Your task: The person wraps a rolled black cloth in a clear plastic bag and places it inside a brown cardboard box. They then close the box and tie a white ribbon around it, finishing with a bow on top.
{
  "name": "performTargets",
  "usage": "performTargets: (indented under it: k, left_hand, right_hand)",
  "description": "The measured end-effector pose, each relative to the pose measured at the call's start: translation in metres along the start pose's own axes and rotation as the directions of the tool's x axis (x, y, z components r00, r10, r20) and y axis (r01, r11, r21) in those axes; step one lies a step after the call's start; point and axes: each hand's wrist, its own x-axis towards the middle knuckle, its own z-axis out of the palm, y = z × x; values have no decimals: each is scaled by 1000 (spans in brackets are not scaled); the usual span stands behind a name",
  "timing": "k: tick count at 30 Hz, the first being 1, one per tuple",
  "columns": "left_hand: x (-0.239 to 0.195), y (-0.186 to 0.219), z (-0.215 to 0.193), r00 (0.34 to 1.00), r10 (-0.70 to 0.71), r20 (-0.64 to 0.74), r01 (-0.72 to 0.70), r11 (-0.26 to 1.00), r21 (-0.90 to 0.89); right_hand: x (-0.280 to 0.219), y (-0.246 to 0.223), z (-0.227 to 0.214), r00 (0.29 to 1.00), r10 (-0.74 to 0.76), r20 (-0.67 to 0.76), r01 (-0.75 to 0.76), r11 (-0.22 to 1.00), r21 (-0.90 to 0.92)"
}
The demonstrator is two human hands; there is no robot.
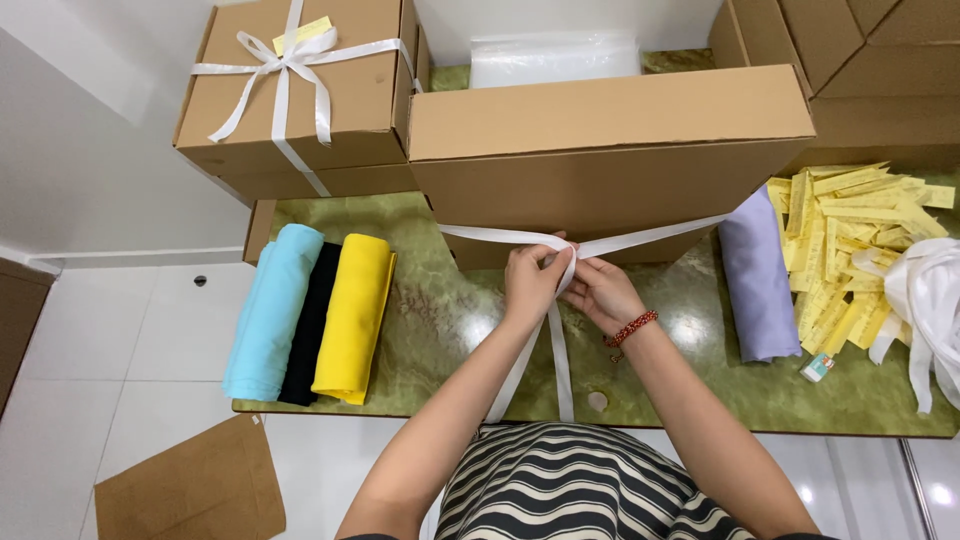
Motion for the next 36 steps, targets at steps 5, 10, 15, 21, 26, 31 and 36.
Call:
performTargets:
  k: [5,10,15,21,26,31,36]
  left_hand:
    - [24,-36,12,986,-80,148,82,997,-4]
    - [18,-21,5,977,-76,198,71,997,32]
    - [12,-13,0,978,-77,192,86,996,-39]
    - [25,-62,21,971,-131,199,164,973,-164]
    - [11,-25,5,969,-115,218,156,971,-180]
    - [9,-27,4,968,-99,230,168,939,-301]
    - [4,-24,1,940,-155,303,301,794,-528]
  right_hand:
    - [17,10,-13,1000,10,18,-10,1000,-8]
    - [13,10,-13,999,33,27,-34,999,37]
    - [-39,-34,21,997,58,49,-62,995,76]
    - [-81,-66,41,1000,-14,20,16,995,-96]
    - [-60,-54,14,993,-105,53,116,941,-317]
    - [-60,-56,11,993,-116,30,119,917,-381]
    - [-59,-64,8,992,-128,17,121,871,-475]
